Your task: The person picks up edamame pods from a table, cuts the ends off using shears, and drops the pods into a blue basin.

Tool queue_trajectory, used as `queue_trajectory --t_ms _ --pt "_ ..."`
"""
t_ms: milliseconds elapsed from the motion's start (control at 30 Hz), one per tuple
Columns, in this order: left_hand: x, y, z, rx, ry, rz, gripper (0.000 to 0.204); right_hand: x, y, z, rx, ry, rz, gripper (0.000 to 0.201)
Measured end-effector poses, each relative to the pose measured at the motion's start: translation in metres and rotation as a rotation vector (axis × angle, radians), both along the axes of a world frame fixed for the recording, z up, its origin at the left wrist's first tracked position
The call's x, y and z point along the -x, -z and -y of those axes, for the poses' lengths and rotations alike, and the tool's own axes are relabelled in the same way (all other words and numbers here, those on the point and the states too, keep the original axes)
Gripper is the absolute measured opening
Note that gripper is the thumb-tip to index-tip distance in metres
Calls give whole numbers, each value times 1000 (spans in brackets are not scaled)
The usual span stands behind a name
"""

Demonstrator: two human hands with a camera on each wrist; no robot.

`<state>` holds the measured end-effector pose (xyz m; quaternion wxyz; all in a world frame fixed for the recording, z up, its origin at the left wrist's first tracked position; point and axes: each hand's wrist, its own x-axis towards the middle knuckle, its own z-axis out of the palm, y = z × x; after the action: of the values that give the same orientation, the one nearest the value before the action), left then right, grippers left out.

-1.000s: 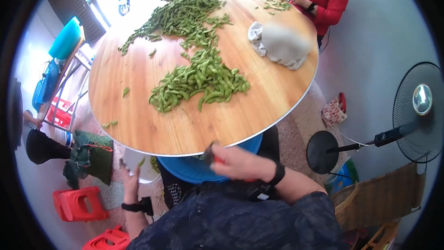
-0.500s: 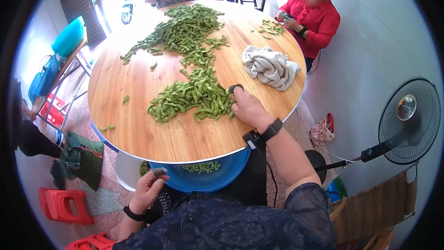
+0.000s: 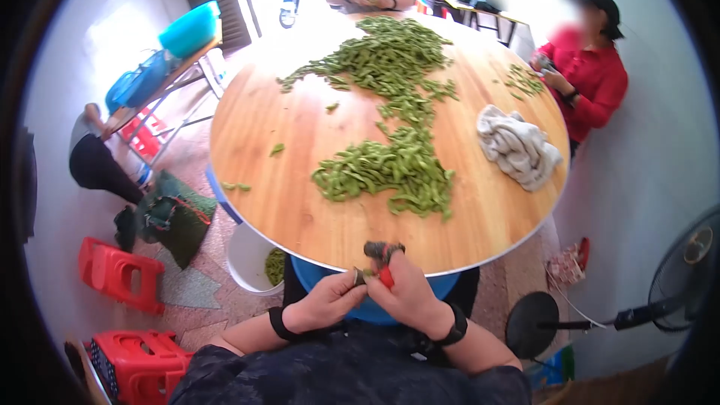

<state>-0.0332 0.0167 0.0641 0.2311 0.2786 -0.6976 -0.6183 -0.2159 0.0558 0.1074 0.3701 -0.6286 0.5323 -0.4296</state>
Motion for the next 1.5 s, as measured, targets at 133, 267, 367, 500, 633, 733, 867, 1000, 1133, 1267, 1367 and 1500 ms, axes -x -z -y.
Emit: queue_trajectory --t_ms 133,267,367,500,633,733,867,1000,1133,1267,1367,1500 --pt "-21 2 -12 -84 -55 -155 12 -14 10 -7 82 -119 -84 28" --pt "-53 7 -16 -473 -68 59 13 -20 21 -9 -98 -335 4 18" --pt "-61 12 -24 -594 -105 169 13 -26 48 -18 -201 -340 -104 19" --pt "-65 41 -12 -695 -178 105 14 -20 56 -13 -514 -403 16 19" --pt "-55 47 -10 -793 -118 122 16 -17 67 -8 -671 -363 204 18" --pt "-47 57 -8 -805 -143 87 18 -16 71 -5 -716 -357 290 16" --pt "-40 52 1 -1061 -259 -102 19 -16 84 -3 -766 -269 476 18" --pt "-30 57 -4 -994 -226 -59 17 -19 99 4 -589 -233 320 20" --pt "-29 51 0 -793 -121 113 16 -18 98 6 -673 -177 472 22" --pt "-27 60 3 -919 -214 11 17 -13 90 3 -819 -139 607 20" --pt "-24 61 1 -873 -206 56 17 -14 94 0 -798 -170 625 18" --pt "-24 63 0 -730 -186 109 19 -15 98 0 -779 -157 581 18"
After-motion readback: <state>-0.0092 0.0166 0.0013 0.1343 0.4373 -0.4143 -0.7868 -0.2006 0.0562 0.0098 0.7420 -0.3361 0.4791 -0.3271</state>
